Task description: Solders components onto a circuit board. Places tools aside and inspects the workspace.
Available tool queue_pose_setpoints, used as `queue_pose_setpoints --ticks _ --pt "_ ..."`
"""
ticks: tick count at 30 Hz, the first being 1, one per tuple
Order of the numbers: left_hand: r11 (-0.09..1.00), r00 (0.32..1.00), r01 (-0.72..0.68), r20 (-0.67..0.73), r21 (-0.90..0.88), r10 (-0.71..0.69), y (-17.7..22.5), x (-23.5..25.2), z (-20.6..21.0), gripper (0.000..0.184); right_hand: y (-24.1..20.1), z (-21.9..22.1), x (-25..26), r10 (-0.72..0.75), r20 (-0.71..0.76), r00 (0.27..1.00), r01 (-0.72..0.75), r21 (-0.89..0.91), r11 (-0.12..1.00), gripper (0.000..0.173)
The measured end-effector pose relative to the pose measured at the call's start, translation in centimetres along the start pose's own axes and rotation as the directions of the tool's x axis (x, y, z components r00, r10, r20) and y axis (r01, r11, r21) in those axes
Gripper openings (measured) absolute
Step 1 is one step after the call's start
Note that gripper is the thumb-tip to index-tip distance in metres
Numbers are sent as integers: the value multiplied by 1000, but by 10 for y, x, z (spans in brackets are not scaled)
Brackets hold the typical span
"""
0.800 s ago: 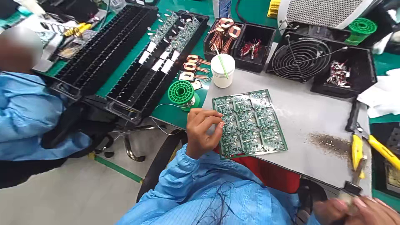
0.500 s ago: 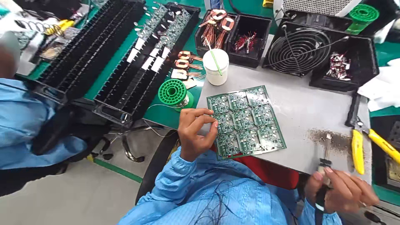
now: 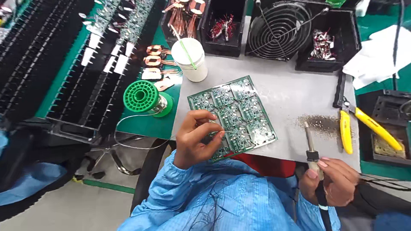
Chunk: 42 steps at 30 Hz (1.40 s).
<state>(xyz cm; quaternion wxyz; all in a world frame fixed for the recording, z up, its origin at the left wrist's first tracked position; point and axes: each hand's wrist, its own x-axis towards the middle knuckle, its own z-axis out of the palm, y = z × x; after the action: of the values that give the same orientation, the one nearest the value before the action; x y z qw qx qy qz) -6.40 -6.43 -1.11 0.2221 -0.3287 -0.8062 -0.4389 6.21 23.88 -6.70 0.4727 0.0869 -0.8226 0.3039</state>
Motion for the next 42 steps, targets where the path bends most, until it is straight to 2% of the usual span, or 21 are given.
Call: queue_pose_setpoints --ticks 3,7,14,26,42 --pt "1000 999 -19 49 -15 20 -1 1 3 15 -19 4 11 119 92 989 -143 341 929 30" --pt "999 995 -36 88 -17 37 -2 0 2 15 -35 13 18 172 117 978 -207 482 851 21" --pt "998 991 -66 115 -20 68 -1 -1 4 15 -45 19 8 247 124 961 -276 491 826 15" --pt "997 992 -74 107 14 72 -1 -2 4 16 -47 18 4 182 167 969 -232 355 906 14" --pt "997 994 -77 82 -15 78 -1 -3 3 14 -46 16 5 187 163 969 -236 363 901 14"
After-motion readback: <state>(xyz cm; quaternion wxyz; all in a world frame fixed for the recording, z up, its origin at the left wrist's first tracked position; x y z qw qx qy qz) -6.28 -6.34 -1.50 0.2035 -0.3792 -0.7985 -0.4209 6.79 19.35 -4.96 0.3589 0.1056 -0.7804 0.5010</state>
